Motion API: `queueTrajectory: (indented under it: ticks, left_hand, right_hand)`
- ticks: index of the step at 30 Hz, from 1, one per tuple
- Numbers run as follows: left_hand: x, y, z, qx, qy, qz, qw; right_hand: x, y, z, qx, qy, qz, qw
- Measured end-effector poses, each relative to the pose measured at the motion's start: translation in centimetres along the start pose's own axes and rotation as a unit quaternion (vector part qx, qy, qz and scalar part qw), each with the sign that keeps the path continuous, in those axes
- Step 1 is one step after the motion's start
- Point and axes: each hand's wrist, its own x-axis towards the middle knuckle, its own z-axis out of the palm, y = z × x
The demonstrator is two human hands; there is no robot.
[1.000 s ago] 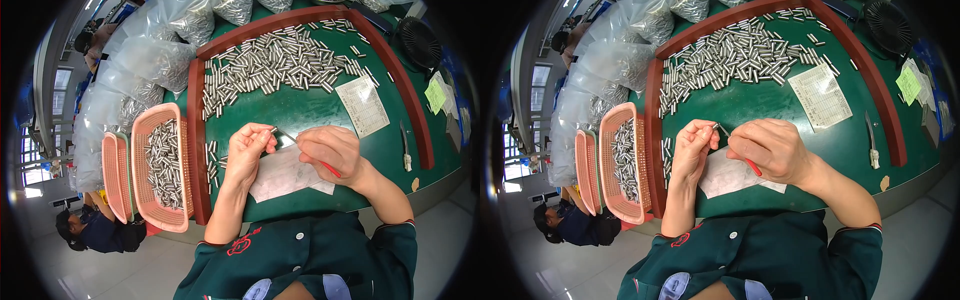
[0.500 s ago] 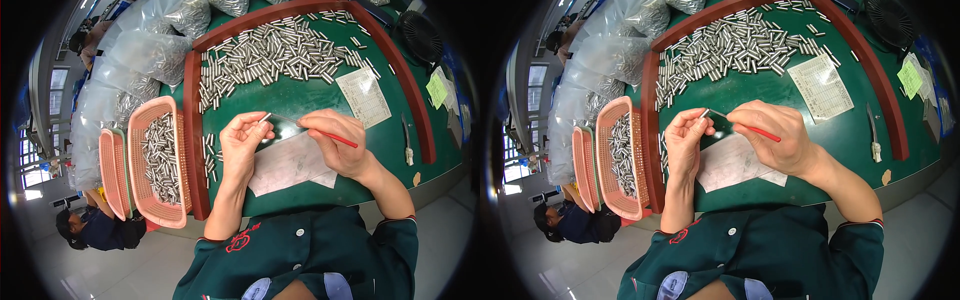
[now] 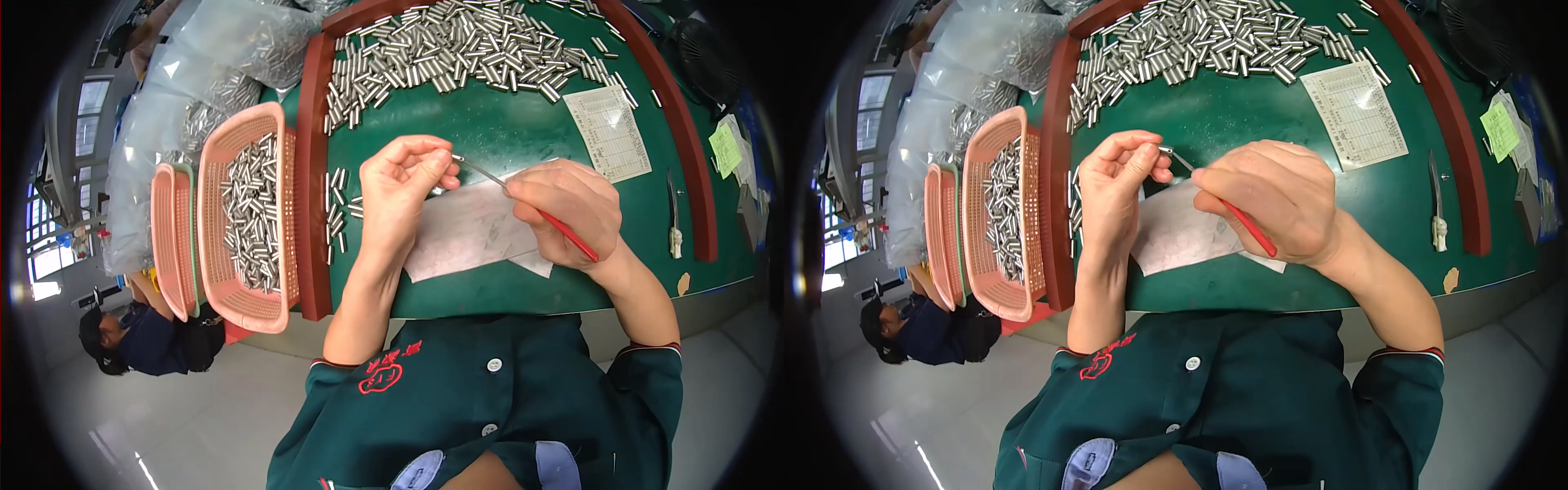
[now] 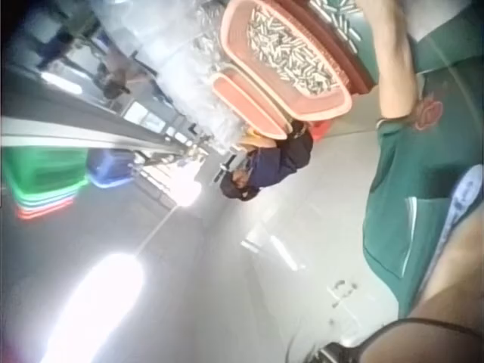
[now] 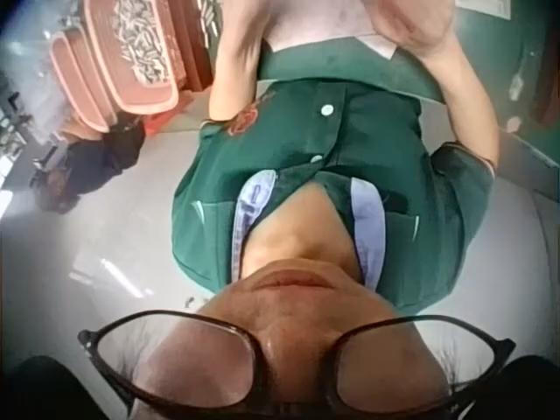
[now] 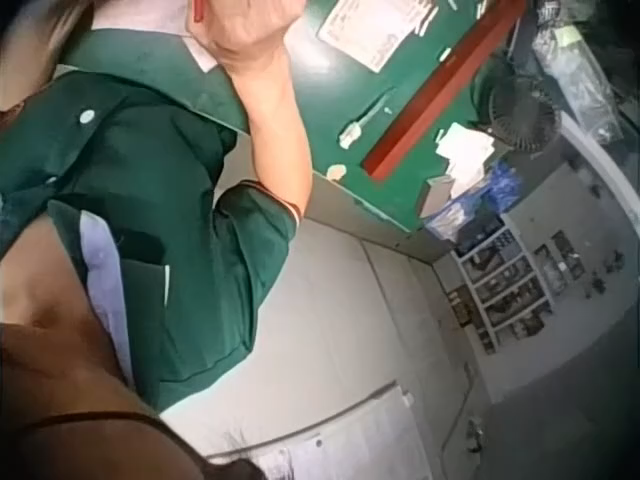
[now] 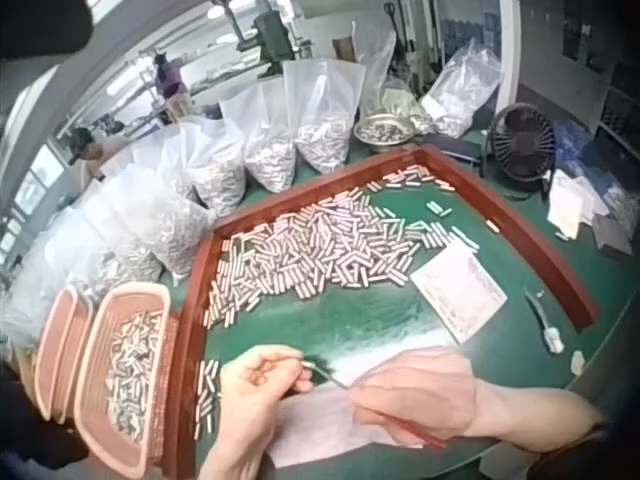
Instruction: Inspecting and cleaning small metal cylindrical components using a thin metal pick tool at a factory workstation.
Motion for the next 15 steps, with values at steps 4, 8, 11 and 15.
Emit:
queueTrajectory:
  ticks: [4, 8, 11, 15]
  left_hand:
    - [-1.4, 1.0, -0.5, 0.166, 0.074, 0.100, 0.978]
    - [-3.2, 1.0, -1.5, 0.191, 0.128, 0.132, 0.964]
    - [-4.8, 1.0, -2.9, 0.254, 0.124, 0.125, 0.951]
    - [-6.6, 1.5, -3.6, 0.416, 0.130, 0.242, 0.867]
  right_hand:
    - [-0.5, 0.0, 0.3, 0.047, 0.010, 0.029, 0.998]
    - [-0.6, -0.7, 0.6, 0.056, 0.073, 0.021, 0.996]
    - [-0.9, -0.2, 0.4, 0.042, 0.078, 0.047, 0.995]
    - [-1.6, 0.1, 0.4, 0.049, 0.077, 0.110, 0.990]
